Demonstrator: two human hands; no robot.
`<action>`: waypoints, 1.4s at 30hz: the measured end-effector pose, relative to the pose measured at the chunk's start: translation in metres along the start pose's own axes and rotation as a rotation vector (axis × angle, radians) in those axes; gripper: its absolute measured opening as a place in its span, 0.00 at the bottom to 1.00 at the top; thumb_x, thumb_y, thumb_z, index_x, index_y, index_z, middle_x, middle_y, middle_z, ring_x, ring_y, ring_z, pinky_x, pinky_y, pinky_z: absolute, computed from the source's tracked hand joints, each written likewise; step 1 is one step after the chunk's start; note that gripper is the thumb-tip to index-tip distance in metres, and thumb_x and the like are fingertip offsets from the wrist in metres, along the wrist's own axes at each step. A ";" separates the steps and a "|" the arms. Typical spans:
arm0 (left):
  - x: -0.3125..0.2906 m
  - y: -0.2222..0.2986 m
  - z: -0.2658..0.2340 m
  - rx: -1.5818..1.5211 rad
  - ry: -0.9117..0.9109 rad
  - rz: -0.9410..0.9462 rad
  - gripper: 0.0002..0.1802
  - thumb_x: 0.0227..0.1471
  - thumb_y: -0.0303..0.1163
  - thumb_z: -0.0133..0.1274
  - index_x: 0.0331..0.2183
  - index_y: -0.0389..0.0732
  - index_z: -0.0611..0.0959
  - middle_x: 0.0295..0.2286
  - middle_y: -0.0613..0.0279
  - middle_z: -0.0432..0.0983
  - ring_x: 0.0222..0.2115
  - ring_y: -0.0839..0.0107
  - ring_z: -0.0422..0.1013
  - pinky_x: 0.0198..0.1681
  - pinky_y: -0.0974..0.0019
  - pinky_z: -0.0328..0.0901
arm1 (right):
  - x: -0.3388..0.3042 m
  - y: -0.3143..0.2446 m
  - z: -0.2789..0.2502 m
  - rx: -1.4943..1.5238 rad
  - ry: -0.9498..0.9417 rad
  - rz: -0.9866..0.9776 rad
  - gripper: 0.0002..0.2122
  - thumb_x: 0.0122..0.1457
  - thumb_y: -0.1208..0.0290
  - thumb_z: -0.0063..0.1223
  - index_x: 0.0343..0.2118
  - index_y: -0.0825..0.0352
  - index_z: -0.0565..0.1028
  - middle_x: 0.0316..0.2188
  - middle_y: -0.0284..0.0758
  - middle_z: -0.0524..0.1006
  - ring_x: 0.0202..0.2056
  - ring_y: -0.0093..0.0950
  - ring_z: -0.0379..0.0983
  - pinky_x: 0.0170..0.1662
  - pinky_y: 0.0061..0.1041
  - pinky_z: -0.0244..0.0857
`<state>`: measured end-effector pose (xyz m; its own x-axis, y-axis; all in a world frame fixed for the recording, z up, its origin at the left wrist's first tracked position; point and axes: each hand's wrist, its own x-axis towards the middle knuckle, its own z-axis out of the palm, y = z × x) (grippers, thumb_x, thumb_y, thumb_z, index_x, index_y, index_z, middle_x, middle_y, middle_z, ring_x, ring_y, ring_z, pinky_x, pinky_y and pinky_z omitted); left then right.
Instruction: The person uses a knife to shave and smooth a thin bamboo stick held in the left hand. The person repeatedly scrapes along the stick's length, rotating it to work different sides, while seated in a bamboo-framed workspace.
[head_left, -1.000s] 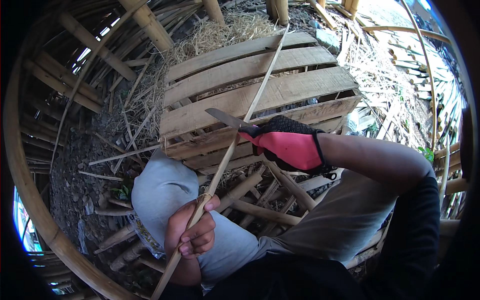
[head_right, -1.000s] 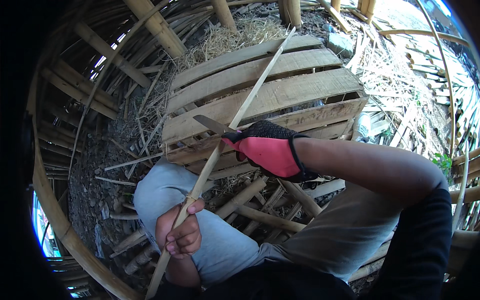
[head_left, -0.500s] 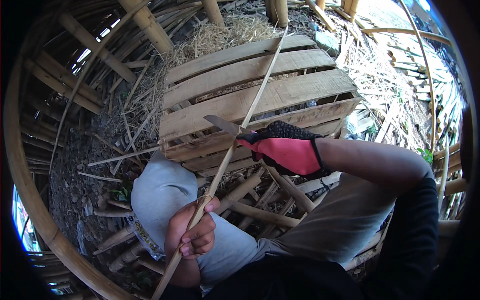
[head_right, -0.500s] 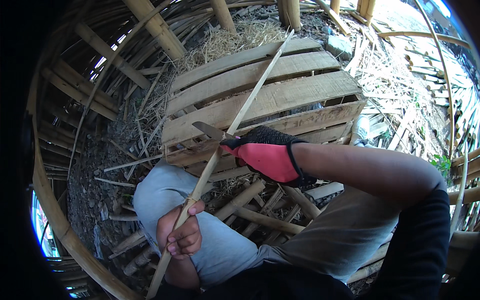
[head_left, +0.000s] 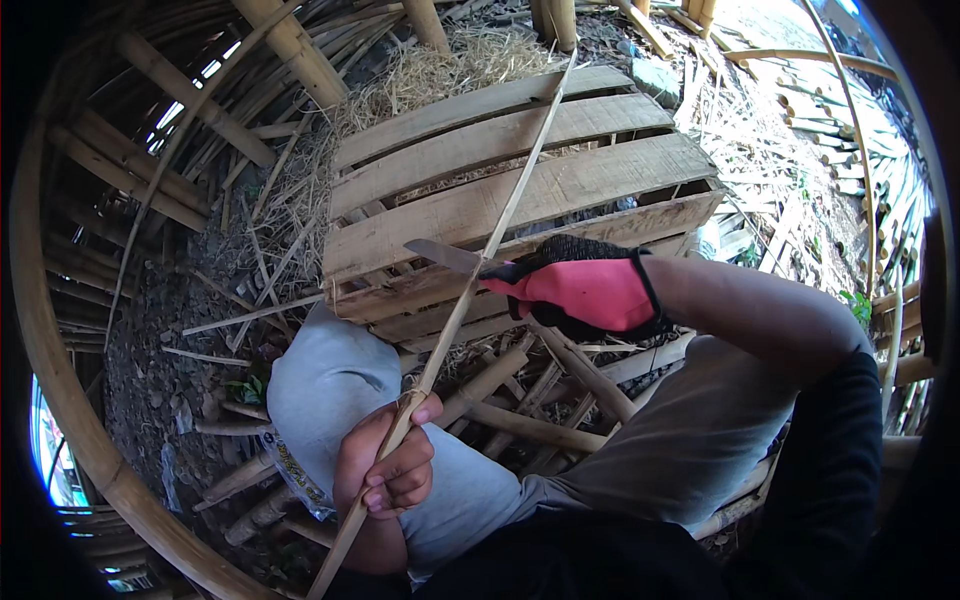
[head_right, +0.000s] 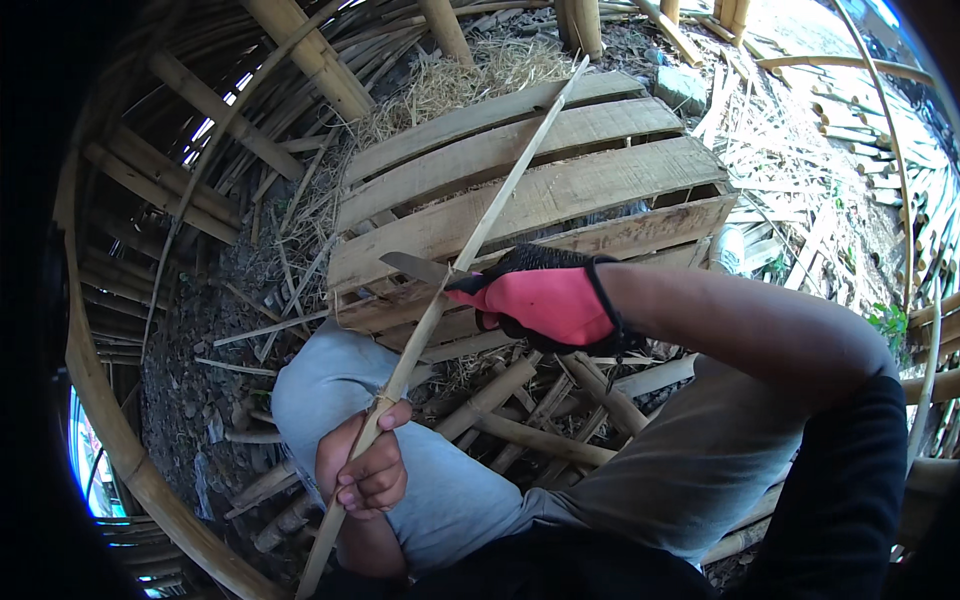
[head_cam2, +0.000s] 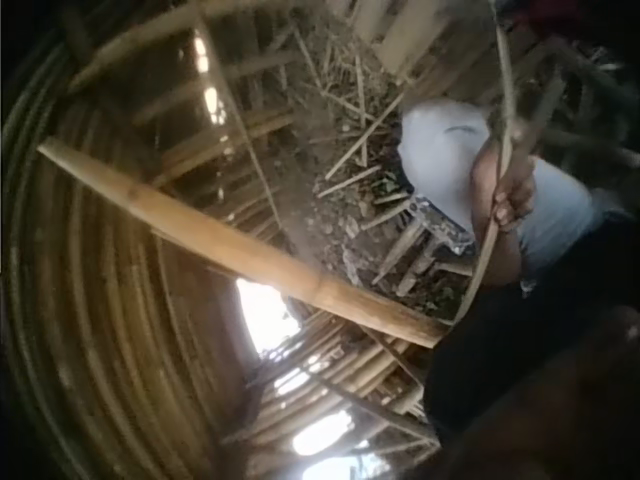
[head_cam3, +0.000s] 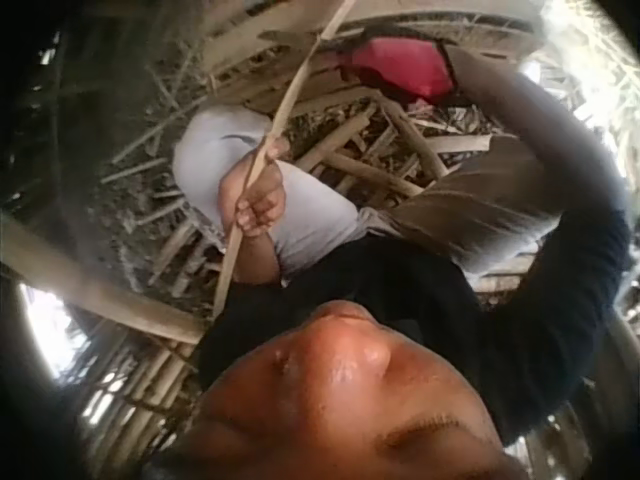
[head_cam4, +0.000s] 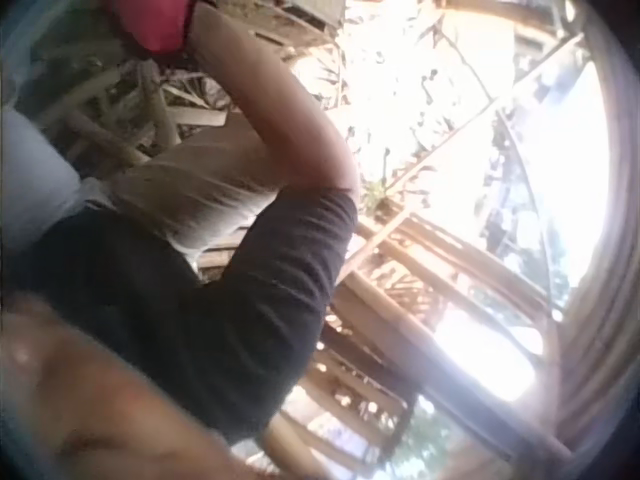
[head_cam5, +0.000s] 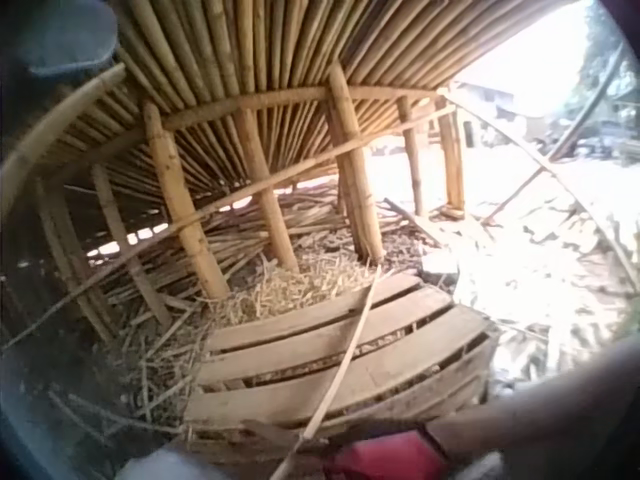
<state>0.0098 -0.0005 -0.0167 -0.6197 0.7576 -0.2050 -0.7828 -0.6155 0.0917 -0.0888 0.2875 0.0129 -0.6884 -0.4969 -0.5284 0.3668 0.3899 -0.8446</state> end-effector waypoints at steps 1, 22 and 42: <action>0.000 0.001 -0.003 -0.013 -0.004 -0.014 0.13 0.69 0.36 0.27 0.42 0.37 0.61 0.10 0.66 0.62 0.03 0.80 0.57 0.03 0.77 0.51 | 0.005 -0.001 -0.020 0.054 -0.049 0.095 0.16 0.66 0.52 0.45 0.34 0.61 0.75 0.17 0.21 0.63 0.16 0.15 0.59 0.18 0.21 0.50; -0.003 0.001 0.000 0.017 0.000 -0.014 0.11 0.68 0.34 0.27 0.42 0.36 0.61 0.10 0.65 0.63 0.03 0.79 0.58 0.04 0.77 0.51 | -0.010 -0.012 0.009 -0.013 0.157 -0.062 0.16 0.65 0.53 0.47 0.35 0.64 0.76 0.17 0.24 0.65 0.14 0.17 0.59 0.17 0.23 0.53; 0.010 0.001 0.003 -0.013 -0.015 -0.035 0.11 0.68 0.33 0.27 0.42 0.36 0.62 0.10 0.66 0.63 0.03 0.80 0.57 0.03 0.78 0.49 | 0.008 -0.002 -0.028 0.374 0.422 0.113 0.20 0.65 0.46 0.47 0.34 0.61 0.75 0.16 0.23 0.65 0.14 0.17 0.59 0.17 0.21 0.53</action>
<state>0.0027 0.0072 -0.0157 -0.5929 0.7818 -0.1930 -0.8032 -0.5914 0.0719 -0.1131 0.3044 0.0131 -0.7939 -0.0859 -0.6020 0.5963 0.0842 -0.7984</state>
